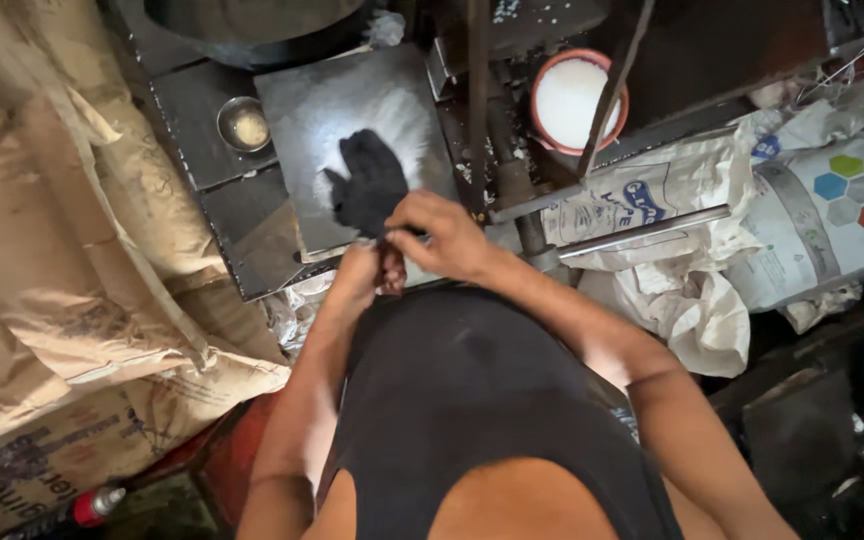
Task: The person operates a manual machine by turning a crank and placing a metal block into the mechanism. The person wears a glove on the left hand and repeatedly cycles the block through the machine.
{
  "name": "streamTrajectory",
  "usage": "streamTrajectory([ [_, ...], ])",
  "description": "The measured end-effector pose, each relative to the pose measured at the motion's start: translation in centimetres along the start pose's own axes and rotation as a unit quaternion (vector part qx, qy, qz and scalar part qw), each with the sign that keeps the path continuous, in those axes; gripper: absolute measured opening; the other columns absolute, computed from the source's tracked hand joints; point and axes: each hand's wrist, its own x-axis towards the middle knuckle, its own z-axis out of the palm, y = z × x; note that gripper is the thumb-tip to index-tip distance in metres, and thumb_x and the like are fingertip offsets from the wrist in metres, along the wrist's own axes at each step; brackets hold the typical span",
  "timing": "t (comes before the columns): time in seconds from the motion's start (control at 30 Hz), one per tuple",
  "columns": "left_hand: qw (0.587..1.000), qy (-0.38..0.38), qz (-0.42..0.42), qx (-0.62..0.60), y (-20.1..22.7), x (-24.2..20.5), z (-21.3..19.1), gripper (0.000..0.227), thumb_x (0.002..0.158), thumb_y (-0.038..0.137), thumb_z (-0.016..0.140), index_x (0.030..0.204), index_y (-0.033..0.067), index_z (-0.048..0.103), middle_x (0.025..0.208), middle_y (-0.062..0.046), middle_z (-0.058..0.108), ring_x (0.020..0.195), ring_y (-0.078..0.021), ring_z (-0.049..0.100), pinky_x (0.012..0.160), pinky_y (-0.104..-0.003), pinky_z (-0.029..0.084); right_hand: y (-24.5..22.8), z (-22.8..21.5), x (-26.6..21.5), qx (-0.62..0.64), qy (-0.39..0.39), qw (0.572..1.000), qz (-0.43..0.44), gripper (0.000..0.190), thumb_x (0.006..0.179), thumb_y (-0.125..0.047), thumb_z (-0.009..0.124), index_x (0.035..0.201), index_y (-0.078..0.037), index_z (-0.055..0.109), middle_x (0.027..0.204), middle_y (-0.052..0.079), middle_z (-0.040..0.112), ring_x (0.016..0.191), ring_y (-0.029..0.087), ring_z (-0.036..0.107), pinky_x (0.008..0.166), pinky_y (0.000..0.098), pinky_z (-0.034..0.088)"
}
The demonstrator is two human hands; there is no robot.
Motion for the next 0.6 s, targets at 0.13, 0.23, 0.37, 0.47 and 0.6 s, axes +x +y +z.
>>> streamTrajectory([
  [0.13, 0.954, 0.104, 0.044, -0.278, 1.3, -0.6, -0.4, 0.017, 0.113, 0.017, 0.055, 0.113, 0.0053, 0.067, 0.102, -0.007, 0.072, 0.088, -0.0204, 0.069, 0.076, -0.035, 0.056, -1.4, -1.2, 0.9, 0.021, -0.070, 0.995, -0.074, 0.020, 0.089, -0.005, 0.075, 0.109, -0.004, 0.067, 0.102, 0.011, 0.064, 0.098, 0.032, 0.063, 0.086, 0.0409, 0.052],
  [0.23, 0.949, 0.182, 0.023, -0.257, 4.7, -1.2, 2.5, 0.024, 0.101, 0.019, 0.051, 0.116, 0.0062, 0.065, 0.110, -0.010, 0.072, 0.096, -0.0242, 0.071, 0.080, -0.041, 0.060, -1.3, -1.7, 1.4, 0.015, -0.073, 0.993, -0.089, 0.026, 0.088, -0.004, 0.074, 0.114, -0.005, 0.068, 0.104, 0.010, 0.064, 0.100, 0.031, 0.062, 0.087, 0.0416, 0.052],
  [0.37, 0.940, 0.069, 0.111, -0.315, 10.0, -3.5, 8.4, 0.032, 0.103, 0.016, 0.051, 0.128, 0.0000, 0.062, 0.124, -0.014, 0.070, 0.110, -0.0268, 0.068, 0.096, -0.040, 0.054, -1.5, -2.0, 1.8, 0.024, -0.057, 0.994, -0.095, 0.035, 0.086, -0.001, 0.071, 0.120, -0.006, 0.069, 0.108, 0.010, 0.064, 0.104, 0.031, 0.062, 0.090, 0.0410, 0.052],
  [0.47, 0.930, -0.002, 0.171, -0.326, 12.5, -5.2, 11.7, 0.039, 0.104, 0.015, 0.049, 0.135, -0.0048, 0.059, 0.134, -0.017, 0.067, 0.121, -0.0287, 0.066, 0.110, -0.040, 0.050, -2.5, -1.5, 2.3, 0.056, -0.012, 0.996, -0.062, 0.029, 0.091, -0.002, 0.072, 0.119, -0.007, 0.070, 0.108, 0.009, 0.065, 0.103, 0.029, 0.062, 0.087, 0.0389, 0.052],
  [0.6, 0.915, -0.018, 0.270, -0.300, 11.9, -4.1, 12.8, 0.040, 0.105, 0.019, 0.050, 0.135, -0.0076, 0.059, 0.134, -0.020, 0.066, 0.123, -0.0322, 0.065, 0.114, -0.043, 0.050, -3.5, -1.8, 2.4, 0.115, 0.006, 0.992, 0.043, 0.018, 0.096, -0.006, 0.074, 0.114, -0.005, 0.074, 0.101, 0.008, 0.066, 0.091, 0.021, 0.064, 0.077, 0.0331, 0.052],
])
